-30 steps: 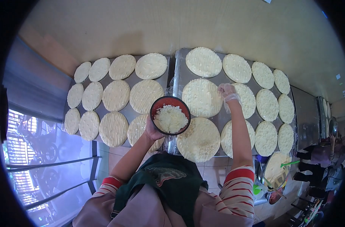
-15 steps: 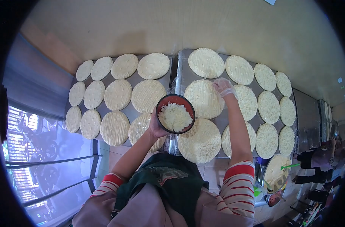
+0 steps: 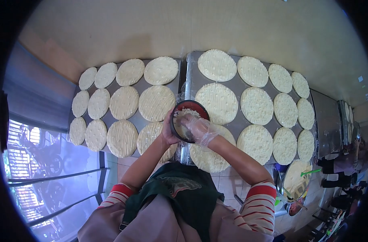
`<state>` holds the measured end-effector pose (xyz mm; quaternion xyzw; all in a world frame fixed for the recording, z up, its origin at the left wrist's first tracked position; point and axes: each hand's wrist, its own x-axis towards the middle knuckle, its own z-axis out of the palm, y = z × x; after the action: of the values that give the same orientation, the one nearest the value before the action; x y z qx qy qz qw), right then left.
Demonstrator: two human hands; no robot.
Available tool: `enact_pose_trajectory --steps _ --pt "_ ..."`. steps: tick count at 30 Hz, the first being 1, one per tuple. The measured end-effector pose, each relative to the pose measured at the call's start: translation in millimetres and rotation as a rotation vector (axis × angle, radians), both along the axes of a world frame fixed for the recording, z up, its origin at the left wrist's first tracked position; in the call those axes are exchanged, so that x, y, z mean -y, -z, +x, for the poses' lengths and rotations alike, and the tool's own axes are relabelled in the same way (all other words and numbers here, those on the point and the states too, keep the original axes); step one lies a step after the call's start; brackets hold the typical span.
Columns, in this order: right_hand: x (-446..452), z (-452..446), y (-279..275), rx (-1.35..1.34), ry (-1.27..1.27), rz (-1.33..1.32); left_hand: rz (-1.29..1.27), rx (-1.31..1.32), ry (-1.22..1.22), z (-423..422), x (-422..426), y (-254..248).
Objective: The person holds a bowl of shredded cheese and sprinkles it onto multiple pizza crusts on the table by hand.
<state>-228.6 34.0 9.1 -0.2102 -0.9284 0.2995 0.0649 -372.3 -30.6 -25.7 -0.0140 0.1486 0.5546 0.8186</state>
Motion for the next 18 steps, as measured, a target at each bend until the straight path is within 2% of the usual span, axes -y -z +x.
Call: enact_pose_trajectory --steps 1,3,7,9,10,12,13,14,16,18 --pt "-1 2 2 0.0 0.003 0.001 0.007 -0.003 0.018 -2 -1 2" --pt "-5 1 -4 -0.262 -0.139 0.037 0.016 -0.009 0.034 -3 -1 3" --pt "-21 -1 18 -0.151 -0.117 0.099 -0.026 0.019 0.014 6 -1 3" --pt "-37 -1 14 -0.353 -0.12 0.021 -0.002 0.045 0.007 8 -6 4" --pt "-42 3 12 -0.354 -0.124 0.022 0.02 0.071 -0.005 8 -9 4" --pt "-43 7 -18 -0.322 0.312 -0.866 0.026 0.072 -0.023 9 -17 8" --pt "-45 12 -26 -0.422 0.362 -1.224 0.035 0.09 -0.024 10 -19 4" --pt "-48 16 -30 -0.42 0.359 -1.222 0.045 0.108 -0.023 11 -20 2" --pt "-55 23 -35 -0.492 0.424 -1.52 0.06 0.113 -0.031 13 -24 -1" --pt "-63 28 -23 -0.465 0.413 -1.493 0.077 0.127 -0.016 15 -27 -2"
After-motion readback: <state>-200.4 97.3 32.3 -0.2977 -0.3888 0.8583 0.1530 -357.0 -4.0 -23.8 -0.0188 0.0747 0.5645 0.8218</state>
